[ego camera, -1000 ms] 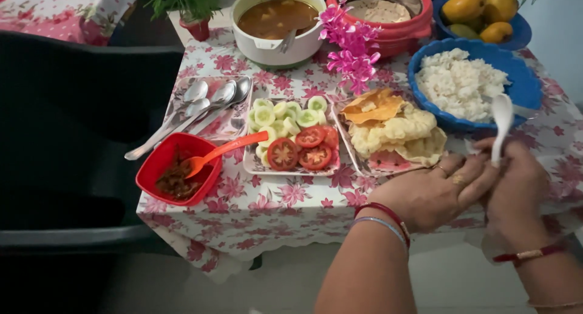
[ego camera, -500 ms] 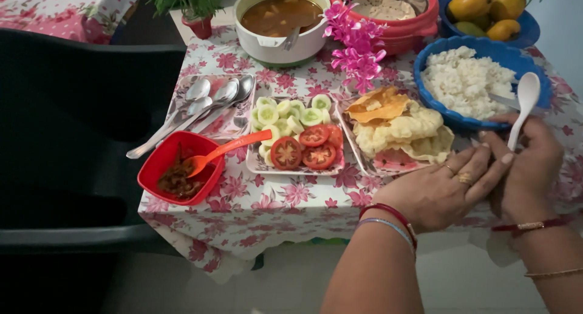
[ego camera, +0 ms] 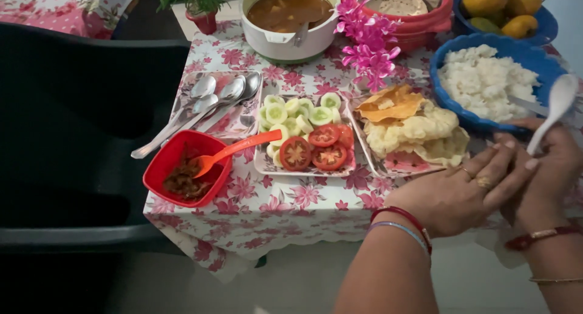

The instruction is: The person arranges cutlery and food items on a dining table. They place spoons and forks on a tray, adjust a small bowl of sauce, and reposition plates of sliced vegetables, flatbreads, and rice. The person also moves a decorative flower arrangement on the table.

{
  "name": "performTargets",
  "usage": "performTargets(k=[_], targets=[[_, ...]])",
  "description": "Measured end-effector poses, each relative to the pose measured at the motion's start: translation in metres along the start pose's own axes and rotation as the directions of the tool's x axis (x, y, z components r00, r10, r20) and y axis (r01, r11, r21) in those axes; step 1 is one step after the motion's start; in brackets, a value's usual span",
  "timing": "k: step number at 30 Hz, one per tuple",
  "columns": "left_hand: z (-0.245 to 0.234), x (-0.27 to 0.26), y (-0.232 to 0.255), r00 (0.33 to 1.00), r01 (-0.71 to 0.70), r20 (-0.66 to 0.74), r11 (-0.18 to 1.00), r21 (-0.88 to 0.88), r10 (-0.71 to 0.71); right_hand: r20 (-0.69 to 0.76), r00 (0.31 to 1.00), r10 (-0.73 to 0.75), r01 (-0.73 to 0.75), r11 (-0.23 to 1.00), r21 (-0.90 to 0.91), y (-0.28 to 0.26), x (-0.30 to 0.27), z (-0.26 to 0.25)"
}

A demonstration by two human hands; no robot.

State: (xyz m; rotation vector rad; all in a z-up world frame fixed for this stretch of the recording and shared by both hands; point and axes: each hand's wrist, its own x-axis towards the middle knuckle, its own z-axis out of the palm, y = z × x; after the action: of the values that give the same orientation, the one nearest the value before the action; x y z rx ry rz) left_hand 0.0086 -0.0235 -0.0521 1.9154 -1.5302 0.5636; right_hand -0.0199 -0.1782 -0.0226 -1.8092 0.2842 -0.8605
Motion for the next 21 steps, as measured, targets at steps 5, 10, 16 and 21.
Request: performTargets(k=[5, 10, 16, 21], targets=[[-0.007, 0.004, 0.002, 1.0, -0.005, -0.02, 1.0, -0.007, 0.005, -0.025, 0.991, -0.129, 0.124, 0.981, -0.151, -0.009, -0.001, 0.005], [-0.003, -0.002, 0.002, 1.0, 0.007, 0.025, 0.985, 0.17, -0.012, 0.049, 0.995, -0.087, 0.085, 0.996, 0.041, 0.008, 0.003, 0.0], [-0.008, 0.0, 0.002, 0.994, -0.05, -0.096, 0.998, -0.025, 0.048, -0.033, 0.987, 0.157, -0.143, 0.952, 0.27, -0.022, -0.002, 0.006], [-0.005, 0.001, 0.0, 1.0, -0.019, -0.014, 1.0, 0.005, 0.019, -0.024, 0.997, -0.07, 0.069, 0.997, -0.034, -0.035, -0.008, 0.013]])
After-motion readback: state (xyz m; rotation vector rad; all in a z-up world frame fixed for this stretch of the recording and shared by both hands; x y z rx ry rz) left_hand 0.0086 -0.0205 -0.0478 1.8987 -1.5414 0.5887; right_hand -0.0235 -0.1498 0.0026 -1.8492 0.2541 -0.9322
